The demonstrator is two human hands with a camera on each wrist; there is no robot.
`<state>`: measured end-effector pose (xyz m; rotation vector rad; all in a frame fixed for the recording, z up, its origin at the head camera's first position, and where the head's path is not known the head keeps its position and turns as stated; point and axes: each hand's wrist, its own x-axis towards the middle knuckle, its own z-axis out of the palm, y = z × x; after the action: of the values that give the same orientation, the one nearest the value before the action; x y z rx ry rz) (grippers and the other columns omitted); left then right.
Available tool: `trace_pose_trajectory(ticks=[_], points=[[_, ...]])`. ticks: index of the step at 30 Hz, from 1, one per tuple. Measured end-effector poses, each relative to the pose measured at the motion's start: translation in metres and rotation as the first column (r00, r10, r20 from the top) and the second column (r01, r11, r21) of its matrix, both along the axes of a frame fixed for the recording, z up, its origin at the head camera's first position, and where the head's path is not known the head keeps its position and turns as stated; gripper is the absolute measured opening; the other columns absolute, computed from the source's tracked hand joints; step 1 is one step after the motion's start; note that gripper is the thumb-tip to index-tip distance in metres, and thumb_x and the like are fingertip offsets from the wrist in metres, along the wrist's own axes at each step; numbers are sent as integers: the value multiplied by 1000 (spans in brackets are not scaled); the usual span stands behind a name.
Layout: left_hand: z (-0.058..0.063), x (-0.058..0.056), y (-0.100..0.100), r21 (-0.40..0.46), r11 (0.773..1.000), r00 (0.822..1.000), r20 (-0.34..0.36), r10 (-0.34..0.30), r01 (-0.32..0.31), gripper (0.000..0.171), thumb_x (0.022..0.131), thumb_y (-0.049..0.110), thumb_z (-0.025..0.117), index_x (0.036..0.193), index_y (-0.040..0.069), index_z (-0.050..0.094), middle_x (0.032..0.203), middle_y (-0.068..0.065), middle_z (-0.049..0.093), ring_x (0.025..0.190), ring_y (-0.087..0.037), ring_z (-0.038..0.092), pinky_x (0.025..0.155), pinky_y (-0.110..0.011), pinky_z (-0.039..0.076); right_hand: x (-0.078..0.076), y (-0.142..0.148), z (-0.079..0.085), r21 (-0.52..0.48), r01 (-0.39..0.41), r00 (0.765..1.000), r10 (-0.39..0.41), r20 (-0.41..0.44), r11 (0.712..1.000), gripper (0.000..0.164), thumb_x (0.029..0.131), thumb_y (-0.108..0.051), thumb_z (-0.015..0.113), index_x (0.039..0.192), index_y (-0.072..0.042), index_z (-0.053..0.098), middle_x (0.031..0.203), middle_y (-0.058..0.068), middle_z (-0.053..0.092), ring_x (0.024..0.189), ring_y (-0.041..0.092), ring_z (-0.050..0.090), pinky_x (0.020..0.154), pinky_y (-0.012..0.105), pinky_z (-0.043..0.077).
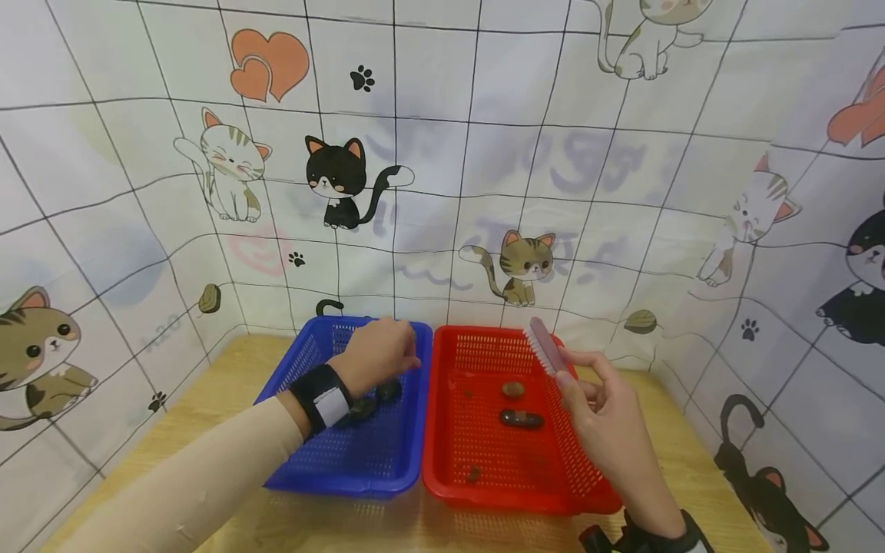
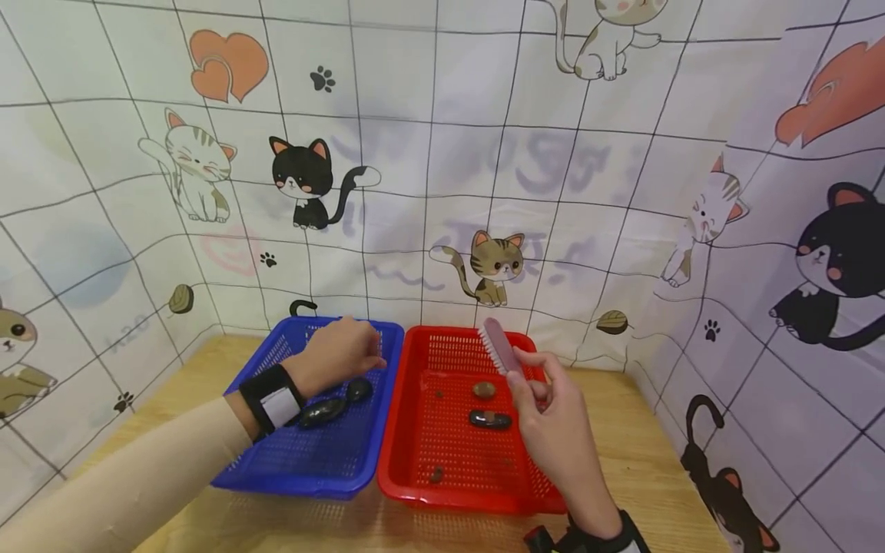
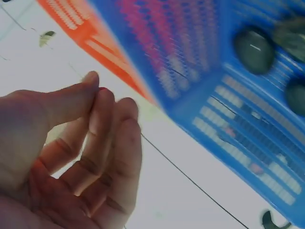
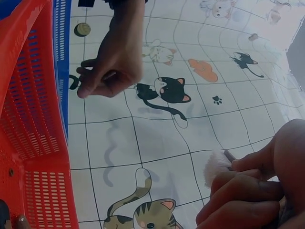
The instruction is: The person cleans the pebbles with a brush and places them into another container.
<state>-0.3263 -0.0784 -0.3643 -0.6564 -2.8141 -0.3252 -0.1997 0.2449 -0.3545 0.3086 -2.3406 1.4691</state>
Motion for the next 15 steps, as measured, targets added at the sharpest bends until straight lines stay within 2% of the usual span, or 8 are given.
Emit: trace_pose_trajectory(ticks=[3,5,8,12,15], points=[[5,7,24,14,998,998,2,-69,69,6,91,20,75,96,17,76,77,6,66,63,-9,60,52,-21,53,0,1,-1,-12,-8,1000,8,0,1000,34,103,-34,61,135,-24,56,83,12,65,47,16,36,34,31,32],[7,11,40,29,993,993,10,-115,115,14,92,12,72,105,15,75,87,4,69,70,-10,62,57,-22,55,1,2,0,-14,-4,1000,3,-2,1000,34,103,-33,61,135,-24,56,90,12,67,49,16,38,34,31,32],[8,15,63,58,983,982,62,-180,176,26,90,4,70,113,14,74,99,2,71,77,-10,63,62,-21,56,2,3,1,-12,5,1000,-5,-9,1000,35,103,-34,61,136,-25,56,97,10,69,50,17,39,34,31,32],[9,20,90,65,971,962,137,-237,230,22,91,9,73,112,17,74,93,5,69,73,-10,62,60,-19,54,2,3,2,-9,12,1000,-12,-6,1000,36,102,-36,61,136,-28,56,91,12,68,48,17,38,34,31,32],[11,22,110,77,962,946,175,-271,261,19,92,21,76,111,20,74,85,10,66,69,-9,61,59,-19,53,2,4,3,-10,14,1000,-14,-6,1000,36,102,-37,61,137,-28,55,98,10,69,56,18,51,36,31,36]])
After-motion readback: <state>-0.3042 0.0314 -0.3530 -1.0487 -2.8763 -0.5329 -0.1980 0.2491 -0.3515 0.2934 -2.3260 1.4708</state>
